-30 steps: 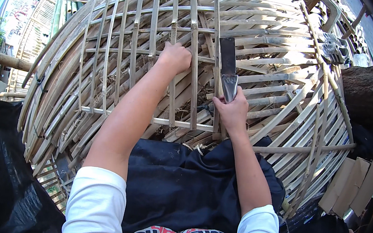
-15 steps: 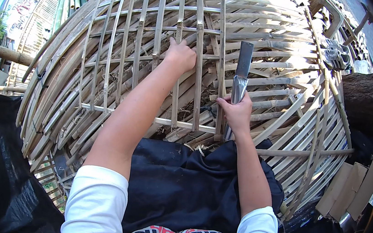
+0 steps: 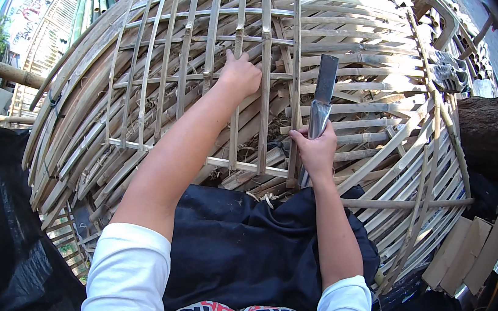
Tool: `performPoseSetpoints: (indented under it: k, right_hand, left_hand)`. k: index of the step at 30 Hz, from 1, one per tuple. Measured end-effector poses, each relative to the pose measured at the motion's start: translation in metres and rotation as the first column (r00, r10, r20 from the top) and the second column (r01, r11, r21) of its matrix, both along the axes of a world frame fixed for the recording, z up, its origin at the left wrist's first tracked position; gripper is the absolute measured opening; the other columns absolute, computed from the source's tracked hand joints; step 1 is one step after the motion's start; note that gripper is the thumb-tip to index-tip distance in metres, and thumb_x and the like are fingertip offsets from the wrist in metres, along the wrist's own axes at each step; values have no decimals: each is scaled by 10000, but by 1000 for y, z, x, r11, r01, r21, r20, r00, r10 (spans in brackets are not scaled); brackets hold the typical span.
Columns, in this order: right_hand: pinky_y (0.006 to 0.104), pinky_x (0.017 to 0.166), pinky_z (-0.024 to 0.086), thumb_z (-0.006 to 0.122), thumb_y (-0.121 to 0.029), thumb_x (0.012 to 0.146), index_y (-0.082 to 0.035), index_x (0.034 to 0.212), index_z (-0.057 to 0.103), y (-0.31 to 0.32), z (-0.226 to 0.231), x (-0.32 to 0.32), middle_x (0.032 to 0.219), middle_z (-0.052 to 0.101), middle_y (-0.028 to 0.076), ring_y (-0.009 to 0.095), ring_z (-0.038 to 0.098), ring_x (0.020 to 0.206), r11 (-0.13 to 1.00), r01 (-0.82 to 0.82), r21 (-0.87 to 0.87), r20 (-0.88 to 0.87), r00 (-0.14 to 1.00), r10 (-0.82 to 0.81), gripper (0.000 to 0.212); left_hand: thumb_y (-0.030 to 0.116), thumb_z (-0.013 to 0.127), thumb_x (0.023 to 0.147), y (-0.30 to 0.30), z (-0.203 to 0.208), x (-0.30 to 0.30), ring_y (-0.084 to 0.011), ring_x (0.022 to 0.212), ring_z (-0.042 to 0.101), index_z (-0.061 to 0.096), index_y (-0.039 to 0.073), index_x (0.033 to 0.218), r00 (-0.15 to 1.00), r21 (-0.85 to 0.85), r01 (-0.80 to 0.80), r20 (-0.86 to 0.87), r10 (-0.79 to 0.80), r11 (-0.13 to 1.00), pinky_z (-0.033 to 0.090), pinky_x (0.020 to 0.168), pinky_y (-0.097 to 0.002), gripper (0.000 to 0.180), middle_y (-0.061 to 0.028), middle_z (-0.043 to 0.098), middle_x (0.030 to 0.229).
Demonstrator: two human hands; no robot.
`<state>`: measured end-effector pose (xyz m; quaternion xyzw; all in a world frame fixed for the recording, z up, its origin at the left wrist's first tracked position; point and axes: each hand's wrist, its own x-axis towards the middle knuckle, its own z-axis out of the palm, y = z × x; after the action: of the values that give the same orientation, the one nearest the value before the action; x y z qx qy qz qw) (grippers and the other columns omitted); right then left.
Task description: The person assembles a bamboo grid by hand, weaving thin bamboo slats into a frame and using a large knife to adjust and secure the components.
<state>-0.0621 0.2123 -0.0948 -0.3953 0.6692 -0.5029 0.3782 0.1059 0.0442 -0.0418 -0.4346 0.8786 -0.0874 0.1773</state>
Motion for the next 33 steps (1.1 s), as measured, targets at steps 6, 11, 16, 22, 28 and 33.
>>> performPoseSetpoints:
  k: [6,11,16,22,28,33]
  right_hand:
    - [271,550,495,814,-66,718,-24,918,547,1,-6,-1,744,661,46,118,614,600,999,-4,-39,48,999,6,336]
    - [245,498,481,819,-66,722,-31,921,542,0,-10,-3,740,652,29,88,591,565,1000,-12,-27,21,1000,13,342]
    - [344,698,531,825,-87,685,-7,924,562,0,0,-1,750,691,97,209,683,705,999,-23,25,-56,998,25,365]
    - [362,715,532,834,-112,673,-7,933,568,-3,-6,-5,750,696,106,238,694,717,997,-24,69,-42,999,27,386]
    - [361,710,534,837,-123,667,-3,930,568,-3,-3,-3,748,696,107,238,695,713,998,-17,68,-58,998,21,396]
    - [353,685,534,822,-147,664,-5,929,570,-2,-3,-5,733,682,100,220,680,681,999,-27,37,-68,997,30,392]
  left_hand:
    - [136,437,903,-2,-2,1,-319,1137,572,619,60,1180,1000,0,7,2,-7,1000,352,1035,-657,340,-138,710,1012]
    - [137,440,904,0,2,-3,-327,1151,564,607,34,1177,1000,42,-6,18,5,999,357,1029,-644,336,-156,706,1019]
    - [142,450,901,1,2,-1,-335,1167,558,596,-15,1149,1000,40,-14,7,14,999,367,1025,-627,328,-177,702,1019]
    - [157,474,892,4,-3,-1,-341,1162,560,605,-18,1107,999,-13,-11,-34,10,1000,378,1026,-611,308,-177,695,1017]
    - [165,643,811,3,-1,12,-322,1162,553,607,-4,1053,969,13,45,-243,-40,999,382,1048,-586,297,-166,650,1058]
    - [199,712,767,15,1,19,-290,1172,551,625,20,1014,921,-342,195,-258,-291,919,361,1069,-585,317,-139,649,1083]
